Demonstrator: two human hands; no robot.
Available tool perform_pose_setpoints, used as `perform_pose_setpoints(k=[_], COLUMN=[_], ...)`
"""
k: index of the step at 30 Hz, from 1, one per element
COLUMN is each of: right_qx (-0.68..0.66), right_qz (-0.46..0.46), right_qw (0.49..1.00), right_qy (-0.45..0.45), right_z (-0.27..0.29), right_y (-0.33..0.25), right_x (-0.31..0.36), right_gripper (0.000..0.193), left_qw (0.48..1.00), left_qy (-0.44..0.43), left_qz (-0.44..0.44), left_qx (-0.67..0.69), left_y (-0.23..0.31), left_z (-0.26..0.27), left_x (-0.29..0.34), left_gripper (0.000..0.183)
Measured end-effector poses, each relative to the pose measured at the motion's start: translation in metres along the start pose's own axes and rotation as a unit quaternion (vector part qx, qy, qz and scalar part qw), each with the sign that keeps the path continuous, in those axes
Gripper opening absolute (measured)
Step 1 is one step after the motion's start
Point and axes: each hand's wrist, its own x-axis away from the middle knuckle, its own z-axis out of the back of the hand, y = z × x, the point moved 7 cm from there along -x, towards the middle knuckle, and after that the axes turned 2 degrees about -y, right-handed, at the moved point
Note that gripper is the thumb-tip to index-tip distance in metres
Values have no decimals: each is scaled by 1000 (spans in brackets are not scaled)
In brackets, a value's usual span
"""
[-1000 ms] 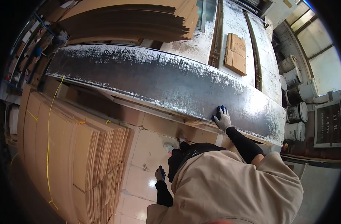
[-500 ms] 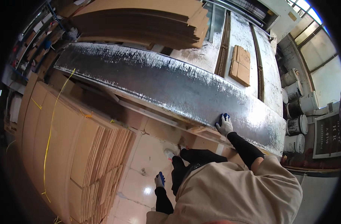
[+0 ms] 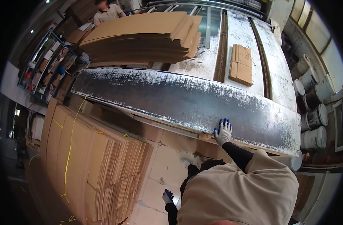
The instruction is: Picking up large cardboard sheets from a tall stack and placing them onto a metal processing table.
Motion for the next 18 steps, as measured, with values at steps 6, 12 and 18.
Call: perform_pose_setpoints(k=[6, 12, 18], right_qx=[-65, -134, -145], right_qz=[-8, 15, 23], right_qw=[998, 990, 988], right_qy=[-9, 38, 42], right_z=[1, 12, 16], right_y=[12, 18, 22], right_x=[0, -1, 3], right_gripper=[64, 52, 49], left_qw=[993, 992, 993], left_qy=[-35, 12, 35], left_qz=[9, 2, -14], left_qx=[-117, -125, -110], left_y=[-48, -61, -58], left_z=[-33, -7, 17], left_x=[72, 86, 100], left_gripper=[57, 55, 54])
